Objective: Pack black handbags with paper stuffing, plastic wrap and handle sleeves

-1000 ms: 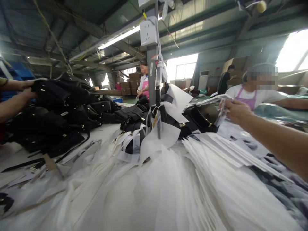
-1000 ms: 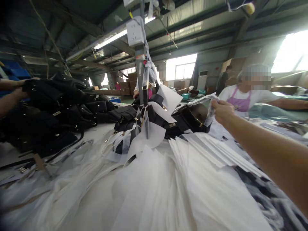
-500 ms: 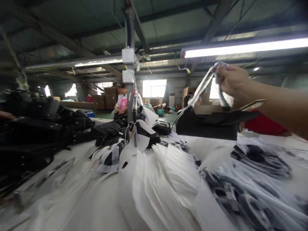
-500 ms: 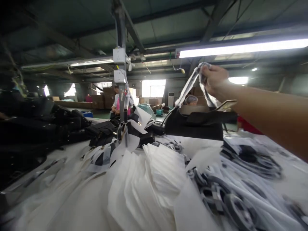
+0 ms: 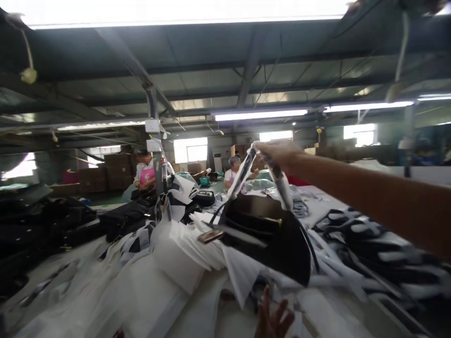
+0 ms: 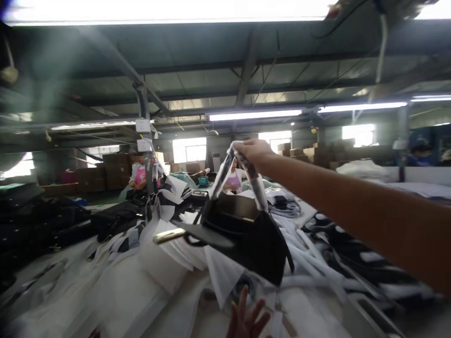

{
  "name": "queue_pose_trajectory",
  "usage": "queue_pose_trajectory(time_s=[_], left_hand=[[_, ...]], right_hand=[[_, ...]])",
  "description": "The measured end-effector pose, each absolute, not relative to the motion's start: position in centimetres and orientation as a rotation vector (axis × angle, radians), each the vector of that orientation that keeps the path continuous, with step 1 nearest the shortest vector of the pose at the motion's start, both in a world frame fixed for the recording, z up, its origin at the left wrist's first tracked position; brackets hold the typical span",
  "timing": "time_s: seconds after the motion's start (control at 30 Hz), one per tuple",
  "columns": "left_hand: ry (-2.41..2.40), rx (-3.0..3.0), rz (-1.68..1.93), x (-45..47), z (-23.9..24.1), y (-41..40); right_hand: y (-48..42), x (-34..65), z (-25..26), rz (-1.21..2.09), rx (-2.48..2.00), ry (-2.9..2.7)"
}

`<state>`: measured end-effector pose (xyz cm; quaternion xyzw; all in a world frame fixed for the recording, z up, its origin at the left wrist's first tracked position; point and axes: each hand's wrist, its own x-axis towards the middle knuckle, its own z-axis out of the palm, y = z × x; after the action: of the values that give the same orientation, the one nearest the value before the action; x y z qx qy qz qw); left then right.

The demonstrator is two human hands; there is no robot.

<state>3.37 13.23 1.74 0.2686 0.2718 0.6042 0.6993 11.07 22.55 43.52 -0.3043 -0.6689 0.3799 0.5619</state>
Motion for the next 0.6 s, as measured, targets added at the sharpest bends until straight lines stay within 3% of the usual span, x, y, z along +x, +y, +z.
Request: queue_pose_trajectory(time_s=[0.17, 0.37, 0.6], left_hand=[[0.624, 0.662, 1.332, 5.8, 4.7, 6.9], [0.709, 0.612, 1.408, 2.4, 6.3, 1.6], [1.074, 0.613, 1.633, -0.5, 4.2, -2.7]], right_hand=[[16.3, 13.2, 35.9, 1.277, -0.658, -1.428], [9.8, 15.0, 33.3, 1.544, -0.484, -1.284], [7.3, 15.0, 26.5, 1.709, -0.346, -1.267]])
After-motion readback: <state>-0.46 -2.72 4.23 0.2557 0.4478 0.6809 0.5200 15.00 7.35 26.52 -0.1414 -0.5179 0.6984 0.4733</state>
